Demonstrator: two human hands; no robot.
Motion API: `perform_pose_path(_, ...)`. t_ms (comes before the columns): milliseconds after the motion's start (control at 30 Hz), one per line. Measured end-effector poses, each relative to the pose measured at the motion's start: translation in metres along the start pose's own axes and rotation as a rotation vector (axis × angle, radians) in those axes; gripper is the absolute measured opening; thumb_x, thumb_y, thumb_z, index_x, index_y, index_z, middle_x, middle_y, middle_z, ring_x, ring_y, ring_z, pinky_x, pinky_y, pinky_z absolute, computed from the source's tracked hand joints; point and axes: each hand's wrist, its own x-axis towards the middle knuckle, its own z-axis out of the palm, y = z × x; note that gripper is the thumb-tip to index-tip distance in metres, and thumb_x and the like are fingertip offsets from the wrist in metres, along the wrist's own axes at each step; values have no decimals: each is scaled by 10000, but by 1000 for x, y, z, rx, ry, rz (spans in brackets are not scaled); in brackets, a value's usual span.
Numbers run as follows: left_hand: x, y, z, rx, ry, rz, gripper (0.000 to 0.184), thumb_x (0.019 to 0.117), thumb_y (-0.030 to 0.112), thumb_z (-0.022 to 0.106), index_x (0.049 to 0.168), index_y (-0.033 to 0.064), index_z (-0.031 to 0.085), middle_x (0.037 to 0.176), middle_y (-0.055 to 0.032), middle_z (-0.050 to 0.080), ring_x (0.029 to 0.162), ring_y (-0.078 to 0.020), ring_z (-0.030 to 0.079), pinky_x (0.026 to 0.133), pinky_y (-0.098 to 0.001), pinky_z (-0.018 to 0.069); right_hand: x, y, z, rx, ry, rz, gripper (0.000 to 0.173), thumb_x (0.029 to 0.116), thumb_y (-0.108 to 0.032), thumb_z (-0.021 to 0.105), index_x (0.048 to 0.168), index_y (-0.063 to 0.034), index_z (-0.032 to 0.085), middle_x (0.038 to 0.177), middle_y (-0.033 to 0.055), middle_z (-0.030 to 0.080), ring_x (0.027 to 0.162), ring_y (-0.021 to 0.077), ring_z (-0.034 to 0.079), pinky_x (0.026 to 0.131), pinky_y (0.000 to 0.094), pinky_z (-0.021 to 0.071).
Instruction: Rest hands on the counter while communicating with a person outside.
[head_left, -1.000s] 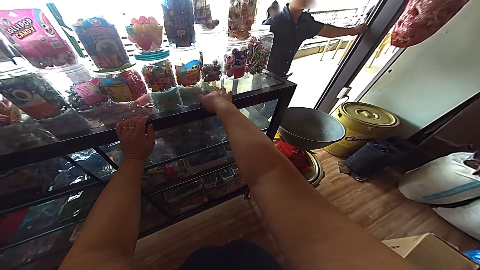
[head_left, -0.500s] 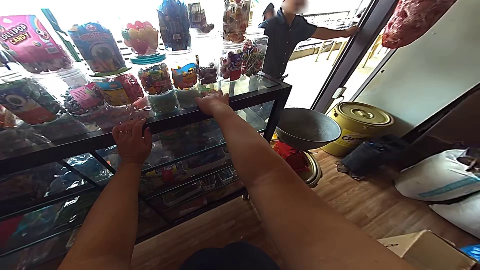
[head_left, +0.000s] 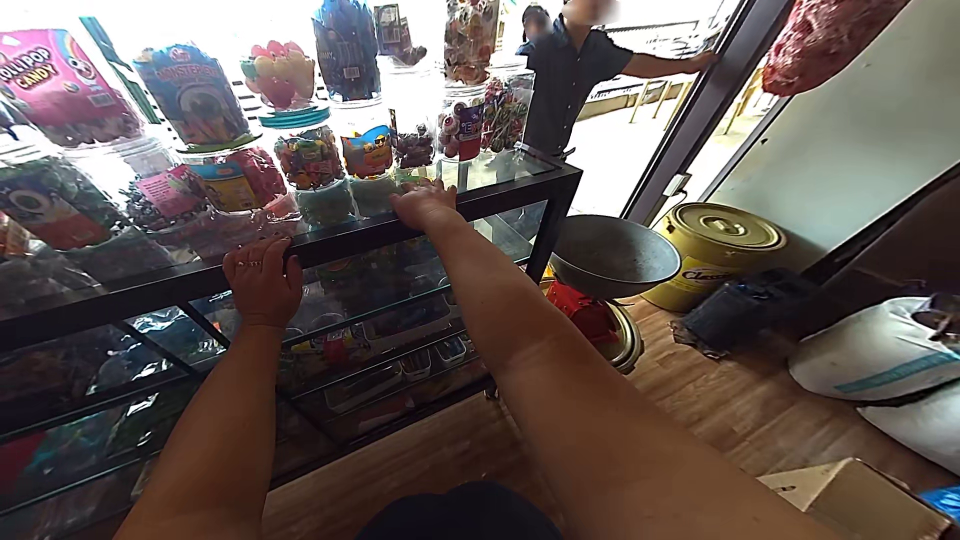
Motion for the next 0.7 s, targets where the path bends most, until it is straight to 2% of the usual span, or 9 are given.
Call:
perform_pose_path(233,1,3,-1,5,12,-2,390,1040,251,414,1246,24,656,1303,-211,668,1268,-408,592,1110,-583,339,-3,-1,-3,-1,-1,6,605,1076,-556,304,1563,-238,471,1634,139,391,1531,384,290,1172,697,200)
perform_pose_path(700,0,1,0,9,27,9,382,1047,255,411,1240,31,653,1301,-207,669,1258,-402,599,1097,-594,347,-2,0,-2,27,0,0,600,1079,-546,310,1564,-231,469,1642,124,383,1539,381,272,1185,700,169)
